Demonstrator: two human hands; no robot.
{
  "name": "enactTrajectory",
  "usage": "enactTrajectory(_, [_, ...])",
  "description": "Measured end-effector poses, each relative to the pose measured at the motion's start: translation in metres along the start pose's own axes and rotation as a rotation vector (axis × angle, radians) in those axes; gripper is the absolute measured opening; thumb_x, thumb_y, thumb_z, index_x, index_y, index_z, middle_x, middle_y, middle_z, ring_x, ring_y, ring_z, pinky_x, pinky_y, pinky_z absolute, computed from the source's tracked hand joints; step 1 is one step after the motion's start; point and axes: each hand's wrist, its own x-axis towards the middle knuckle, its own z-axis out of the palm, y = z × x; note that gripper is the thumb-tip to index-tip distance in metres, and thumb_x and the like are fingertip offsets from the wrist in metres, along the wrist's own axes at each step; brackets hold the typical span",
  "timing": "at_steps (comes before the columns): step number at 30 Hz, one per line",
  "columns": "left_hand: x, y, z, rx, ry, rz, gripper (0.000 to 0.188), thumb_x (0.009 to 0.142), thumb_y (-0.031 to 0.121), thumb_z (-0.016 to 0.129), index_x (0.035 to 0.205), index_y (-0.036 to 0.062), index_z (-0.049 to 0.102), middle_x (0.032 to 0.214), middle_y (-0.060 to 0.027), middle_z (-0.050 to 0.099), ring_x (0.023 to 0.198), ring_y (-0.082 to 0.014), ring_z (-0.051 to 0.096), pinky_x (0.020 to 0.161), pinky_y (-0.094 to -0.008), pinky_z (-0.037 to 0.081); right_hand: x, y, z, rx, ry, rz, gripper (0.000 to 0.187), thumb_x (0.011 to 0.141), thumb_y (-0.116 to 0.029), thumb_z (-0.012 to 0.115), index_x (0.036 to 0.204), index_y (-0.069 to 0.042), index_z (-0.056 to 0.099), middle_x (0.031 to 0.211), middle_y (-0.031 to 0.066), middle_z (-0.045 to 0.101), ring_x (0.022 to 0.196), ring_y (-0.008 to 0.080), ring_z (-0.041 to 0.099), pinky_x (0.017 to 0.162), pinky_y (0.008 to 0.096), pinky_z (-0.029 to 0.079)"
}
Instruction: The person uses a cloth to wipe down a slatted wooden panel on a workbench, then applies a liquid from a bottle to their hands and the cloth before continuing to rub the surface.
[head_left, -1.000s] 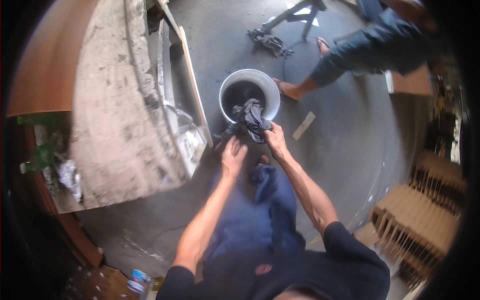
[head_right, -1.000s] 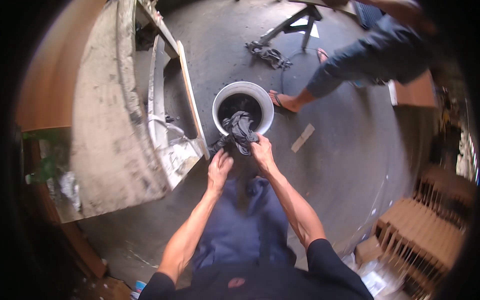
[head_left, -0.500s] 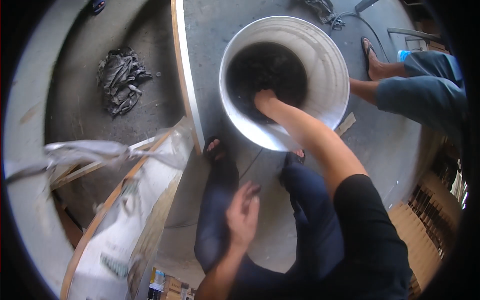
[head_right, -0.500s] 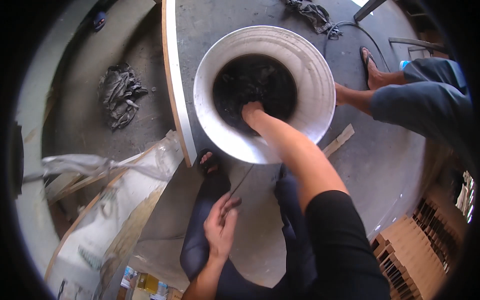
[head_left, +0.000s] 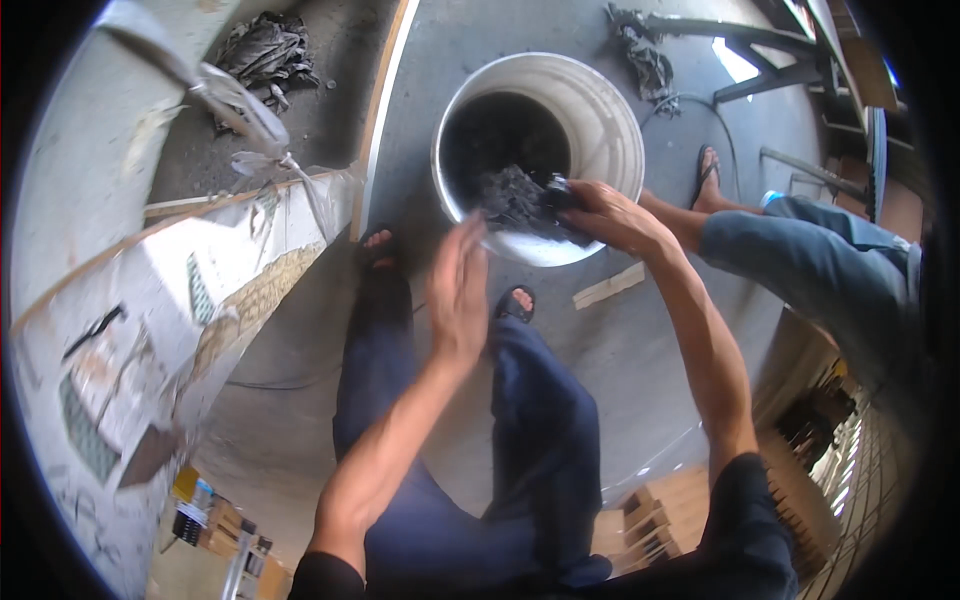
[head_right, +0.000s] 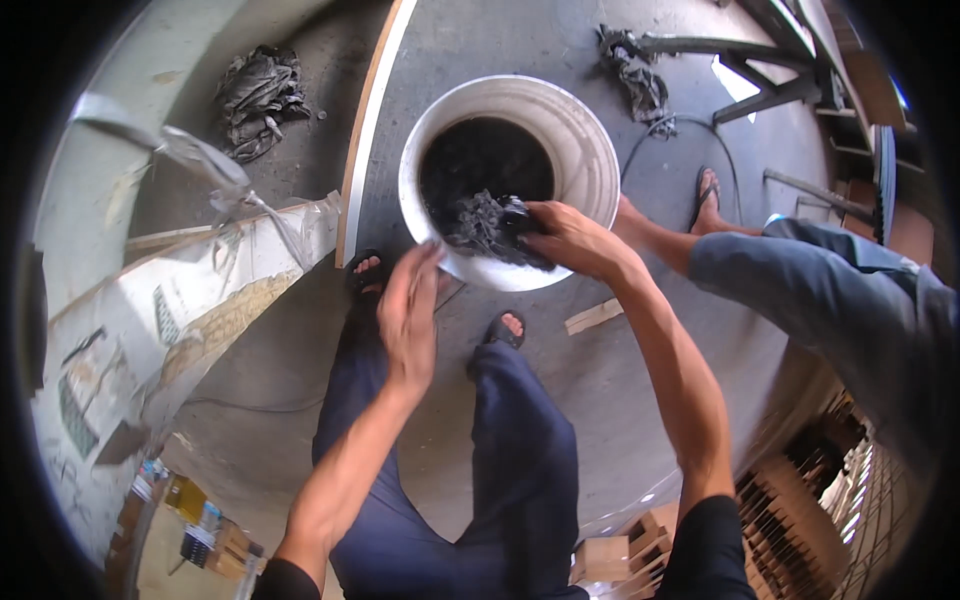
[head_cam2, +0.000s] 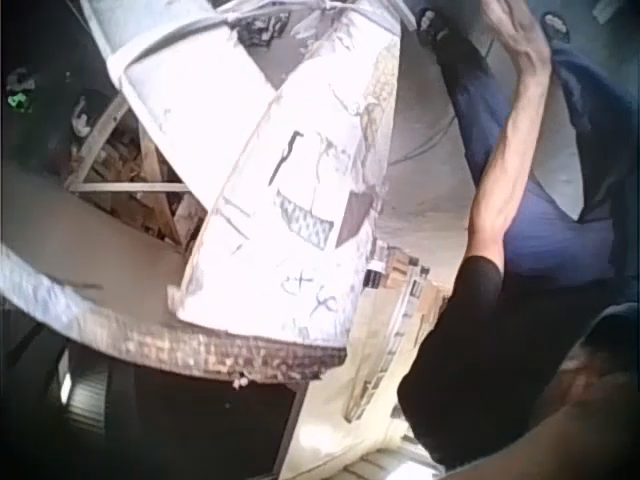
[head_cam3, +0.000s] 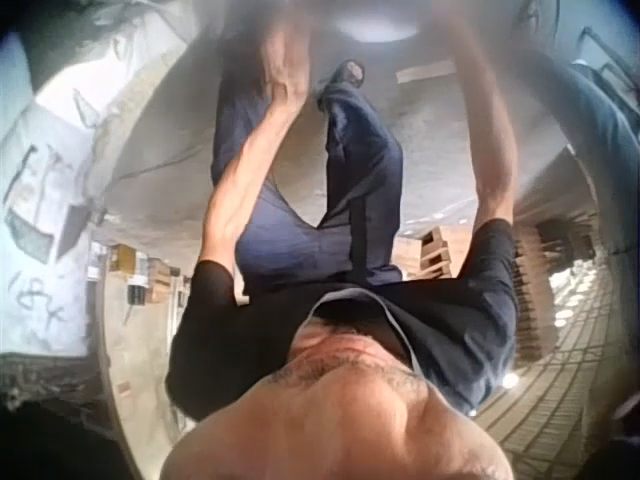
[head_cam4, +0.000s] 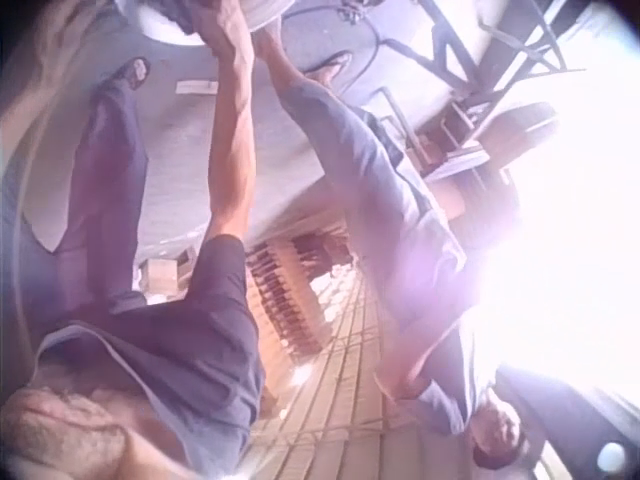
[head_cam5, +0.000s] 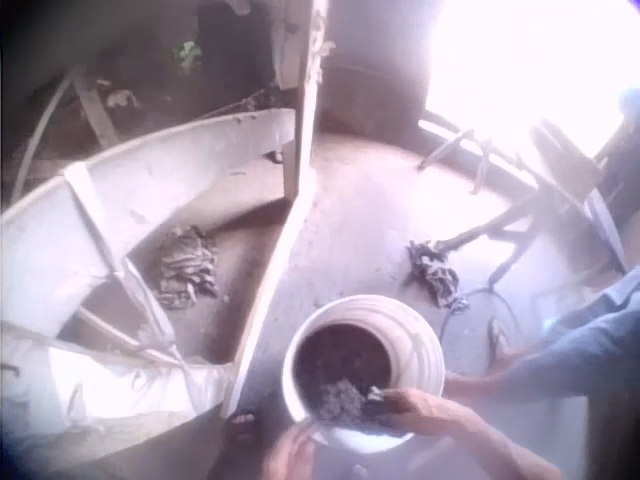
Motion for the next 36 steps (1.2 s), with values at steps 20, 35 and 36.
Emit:
enactTrajectory(20, [0.056,0.011,0.076,-0.934,-0.2,-0.52,0.032,0.086,0.017,0.075,0.113,0.0038,0.066,0.104,-0.0076,0.069,0.097,-0.0166,0.066,0.087,-0.0314,0.054,-0.044,-0.023,0.03,-0.226,0.474,-0.337,0.053,0.081,-0.023,0.072,0.129,-0.003,0.061,0.148,0.0189,0.045,0.143,0.0408,0.031,0.118,0.0494,0.023])
enactTrajectory(35, [0.015,0.05,0.106,-2.051,-0.684,-0.79,0.043,0.099,0.025,0.056,0.114,-0.0132,0.044,0.089,-0.0171,0.054,0.073,-0.0229,0.063,0.048,-0.0271,0.053,0.015,0.033,0.037,1.746,0.304,-0.156,0.057,0.092,-0.039,0.062,0.137,-0.004,0.055,0.128,0.0143,0.062,0.109,0.0219,0.062,0.09,0.0324,0.049])
enactTrajectory(36, [0.024,0.05,0.099,-1.925,-0.686,-0.889,0.039,0.097,0.02,0.059,0.114,-0.012,0.047,0.086,-0.0157,0.056,0.065,-0.0209,0.062,0.043,-0.0253,0.052,0.012,0.029,0.034,1.673,0.271,-0.175,0.056,0.092,-0.038,0.062,0.136,-0.004,0.056,0.127,0.014,0.062,0.107,0.0216,0.062,0.089,0.0321,0.05])
